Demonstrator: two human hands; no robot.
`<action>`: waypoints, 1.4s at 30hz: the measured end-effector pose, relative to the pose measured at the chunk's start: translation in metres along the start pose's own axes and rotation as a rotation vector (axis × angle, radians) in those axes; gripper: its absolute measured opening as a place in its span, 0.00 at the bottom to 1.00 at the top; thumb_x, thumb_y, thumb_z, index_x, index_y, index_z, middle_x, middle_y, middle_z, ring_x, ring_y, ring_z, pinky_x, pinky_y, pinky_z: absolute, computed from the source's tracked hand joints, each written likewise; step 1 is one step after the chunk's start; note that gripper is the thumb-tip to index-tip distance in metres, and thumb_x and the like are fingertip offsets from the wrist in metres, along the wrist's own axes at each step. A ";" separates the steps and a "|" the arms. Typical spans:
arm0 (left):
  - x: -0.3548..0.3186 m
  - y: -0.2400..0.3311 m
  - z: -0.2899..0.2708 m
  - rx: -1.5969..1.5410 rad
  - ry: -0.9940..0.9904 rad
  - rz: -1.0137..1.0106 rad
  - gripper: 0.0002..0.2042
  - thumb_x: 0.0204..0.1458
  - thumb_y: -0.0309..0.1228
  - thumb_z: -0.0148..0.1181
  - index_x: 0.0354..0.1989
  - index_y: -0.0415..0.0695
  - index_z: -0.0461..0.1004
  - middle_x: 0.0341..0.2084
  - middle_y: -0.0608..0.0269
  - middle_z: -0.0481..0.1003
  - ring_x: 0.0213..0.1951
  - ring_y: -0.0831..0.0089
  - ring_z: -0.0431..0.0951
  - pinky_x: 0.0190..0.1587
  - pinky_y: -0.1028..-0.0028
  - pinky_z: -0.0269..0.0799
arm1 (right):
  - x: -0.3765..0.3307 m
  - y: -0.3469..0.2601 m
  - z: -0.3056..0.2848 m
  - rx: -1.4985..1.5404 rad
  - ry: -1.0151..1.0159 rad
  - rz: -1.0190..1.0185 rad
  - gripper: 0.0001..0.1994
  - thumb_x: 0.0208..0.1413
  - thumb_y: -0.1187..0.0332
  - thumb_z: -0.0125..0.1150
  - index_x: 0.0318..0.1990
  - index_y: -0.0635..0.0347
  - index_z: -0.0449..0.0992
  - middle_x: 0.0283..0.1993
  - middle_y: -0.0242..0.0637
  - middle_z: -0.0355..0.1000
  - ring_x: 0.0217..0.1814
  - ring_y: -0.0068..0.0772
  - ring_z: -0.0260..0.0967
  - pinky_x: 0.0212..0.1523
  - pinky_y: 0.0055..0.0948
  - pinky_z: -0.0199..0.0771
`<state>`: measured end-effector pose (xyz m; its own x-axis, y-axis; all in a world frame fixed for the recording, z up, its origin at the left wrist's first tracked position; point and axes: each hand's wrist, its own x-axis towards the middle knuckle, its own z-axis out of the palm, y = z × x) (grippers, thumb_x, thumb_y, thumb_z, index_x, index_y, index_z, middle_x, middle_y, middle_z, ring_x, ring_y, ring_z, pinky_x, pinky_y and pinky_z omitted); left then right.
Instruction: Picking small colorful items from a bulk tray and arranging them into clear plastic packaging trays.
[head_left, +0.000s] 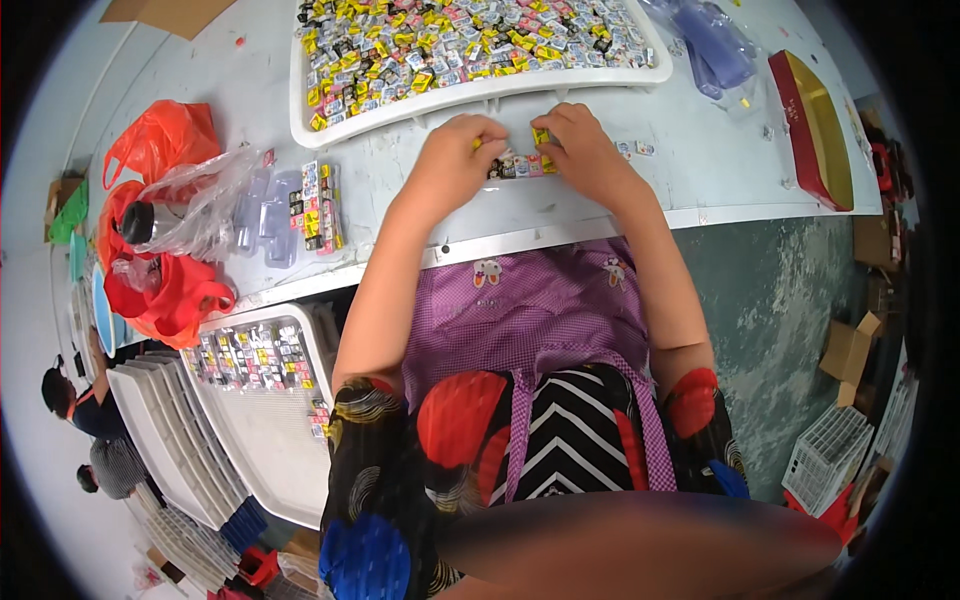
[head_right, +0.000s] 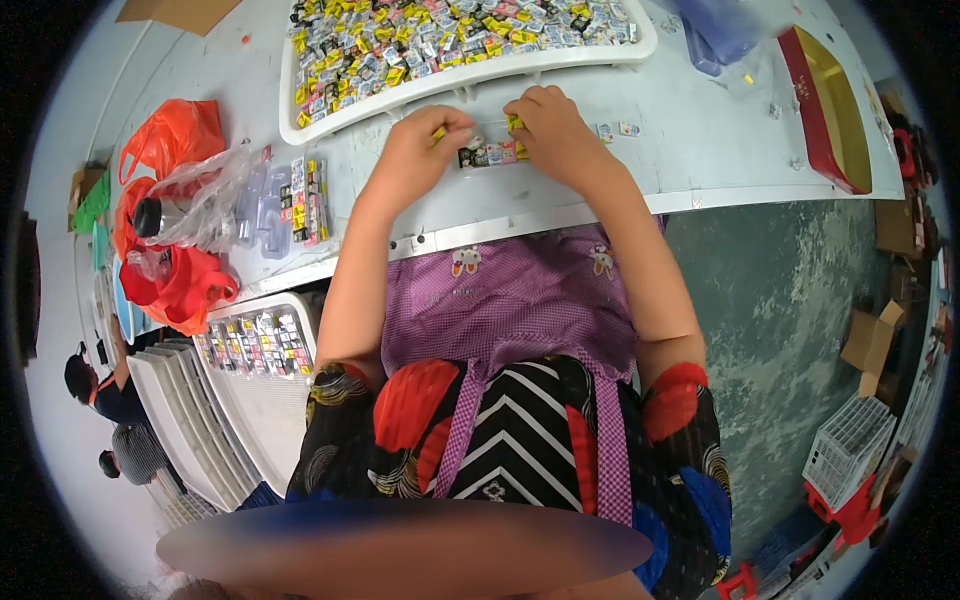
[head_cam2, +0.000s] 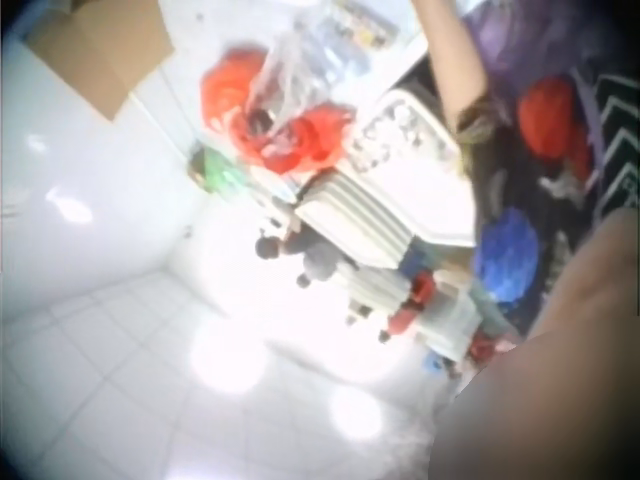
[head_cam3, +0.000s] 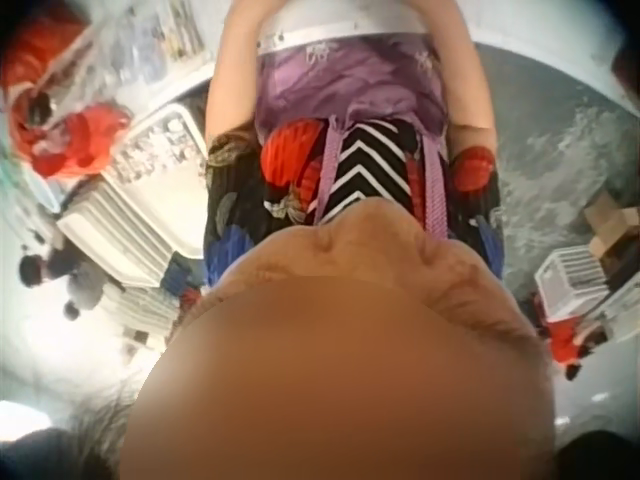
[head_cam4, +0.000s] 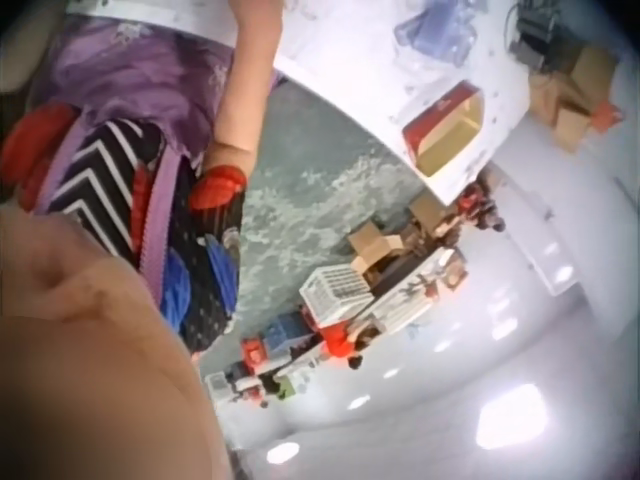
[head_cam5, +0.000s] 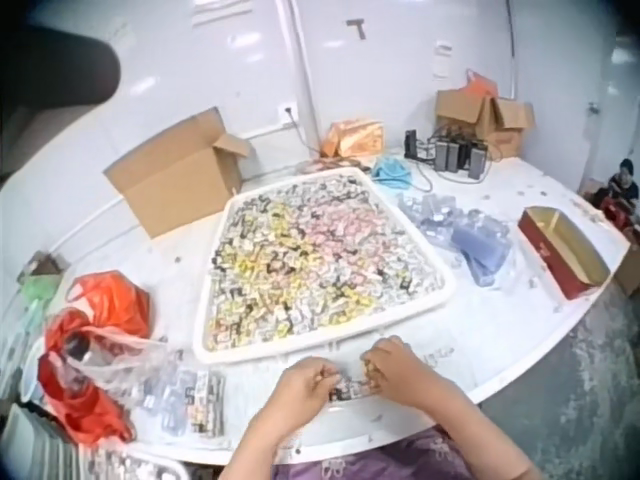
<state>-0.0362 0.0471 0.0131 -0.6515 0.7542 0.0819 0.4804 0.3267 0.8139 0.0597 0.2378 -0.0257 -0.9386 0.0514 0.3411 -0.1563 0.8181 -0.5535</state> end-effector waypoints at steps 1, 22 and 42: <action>0.009 0.001 0.006 0.053 0.019 0.079 0.08 0.51 0.26 0.59 0.38 0.38 0.76 0.31 0.57 0.76 0.34 0.68 0.75 0.39 0.72 0.71 | 0.000 -0.001 -0.001 -0.003 -0.003 -0.004 0.14 0.47 0.77 0.60 0.44 0.61 0.73 0.42 0.41 0.67 0.50 0.44 0.62 0.51 0.36 0.65; 0.007 -0.016 0.023 0.388 0.039 0.279 0.14 0.46 0.22 0.55 0.43 0.47 0.78 0.41 0.60 0.74 0.38 0.59 0.75 0.39 0.65 0.74 | -0.025 -0.022 -0.004 -0.304 -0.083 -0.031 0.17 0.53 0.68 0.55 0.51 0.61 0.73 0.57 0.41 0.66 0.61 0.44 0.60 0.61 0.39 0.61; -0.030 -0.012 0.024 0.550 0.025 0.198 0.22 0.41 0.17 0.52 0.47 0.48 0.76 0.52 0.64 0.71 0.40 0.60 0.74 0.44 0.67 0.74 | 0.081 0.048 -0.052 -0.191 0.294 -0.009 0.12 0.56 0.67 0.58 0.46 0.61 0.77 0.43 0.42 0.75 0.43 0.39 0.71 0.45 0.35 0.69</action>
<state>-0.0081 0.0346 -0.0132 -0.5291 0.8192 0.2211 0.8242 0.4341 0.3637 -0.0079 0.3113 0.0150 -0.8042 0.1841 0.5651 -0.0776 0.9102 -0.4069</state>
